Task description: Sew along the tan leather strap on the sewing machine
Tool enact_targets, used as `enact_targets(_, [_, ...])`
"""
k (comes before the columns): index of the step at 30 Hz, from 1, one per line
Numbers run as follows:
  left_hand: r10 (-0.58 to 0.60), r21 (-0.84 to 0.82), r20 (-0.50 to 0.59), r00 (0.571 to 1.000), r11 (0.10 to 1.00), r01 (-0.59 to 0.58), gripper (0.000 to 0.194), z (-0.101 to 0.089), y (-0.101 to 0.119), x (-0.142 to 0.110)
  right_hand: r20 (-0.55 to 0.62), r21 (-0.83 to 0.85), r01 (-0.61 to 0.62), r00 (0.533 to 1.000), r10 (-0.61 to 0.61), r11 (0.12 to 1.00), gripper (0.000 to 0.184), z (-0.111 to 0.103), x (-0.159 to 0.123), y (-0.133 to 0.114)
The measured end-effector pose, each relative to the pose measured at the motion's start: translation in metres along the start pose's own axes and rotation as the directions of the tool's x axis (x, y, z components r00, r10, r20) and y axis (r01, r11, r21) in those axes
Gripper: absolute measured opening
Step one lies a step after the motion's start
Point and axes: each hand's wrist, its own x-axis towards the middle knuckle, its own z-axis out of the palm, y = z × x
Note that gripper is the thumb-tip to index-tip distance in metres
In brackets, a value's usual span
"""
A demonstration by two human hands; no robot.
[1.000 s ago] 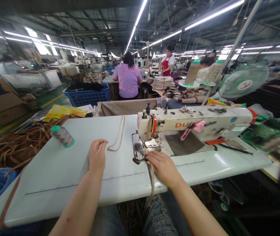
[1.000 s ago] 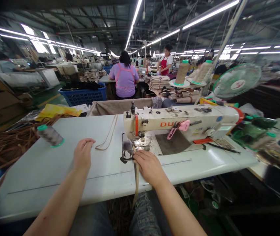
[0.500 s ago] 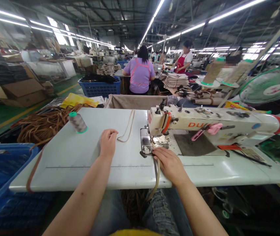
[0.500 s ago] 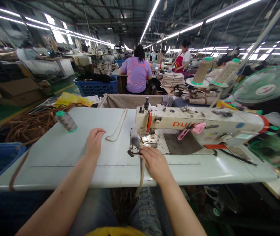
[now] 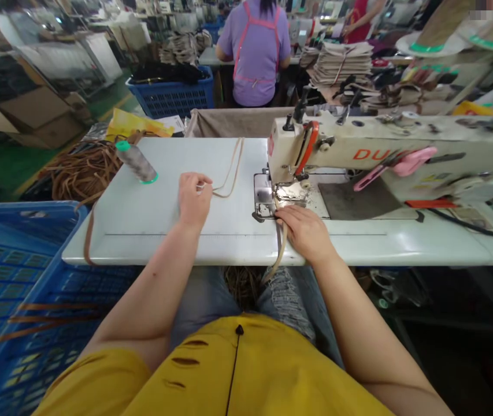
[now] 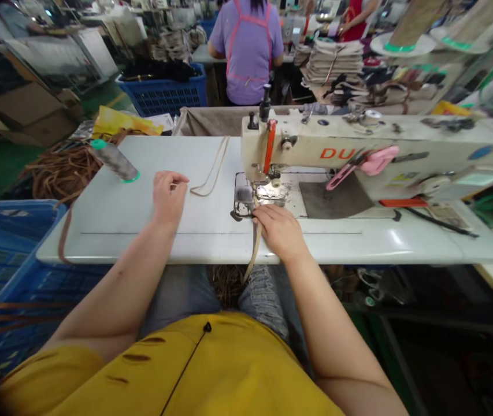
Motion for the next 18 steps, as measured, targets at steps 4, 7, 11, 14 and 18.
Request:
enact_targets(4, [0.074, 0.134, 0.124, 0.990, 0.987, -0.091, 0.017, -0.026, -0.014, -0.008, 0.000, 0.026, -0.007, 1.000, 0.007, 1.000, 0.033, 0.000, 0.000, -0.001])
enact_targets(7, [0.076, 0.305, 0.167, 0.983, 0.944, -0.125, 0.015, -0.056, -0.030, -0.012, 0.004, 0.038, -0.012, 1.000, 0.012, 0.999, 0.033, 0.001, 0.000, -0.001])
enact_targets(11, [0.053, 0.486, 0.196, 0.979, 0.862, -0.144, 0.014, -0.096, -0.048, -0.018, 0.010, 0.054, -0.017, 1.000, 0.017, 0.998, 0.032, 0.001, -0.001, -0.001])
enact_targets(14, [0.005, 0.568, 0.159, 0.987, 0.817, -0.096, 0.012, -0.112, -0.056, -0.025, 0.006, 0.060, -0.015, 1.000, 0.015, 0.998, 0.031, 0.001, -0.001, -0.002])
enact_targets(18, [0.018, 0.636, 0.126, 0.992, 0.766, -0.095, 0.009, -0.110, -0.057, -0.029, -0.012, 0.038, -0.009, 1.000, 0.010, 0.999, 0.032, 0.001, -0.001, -0.002])
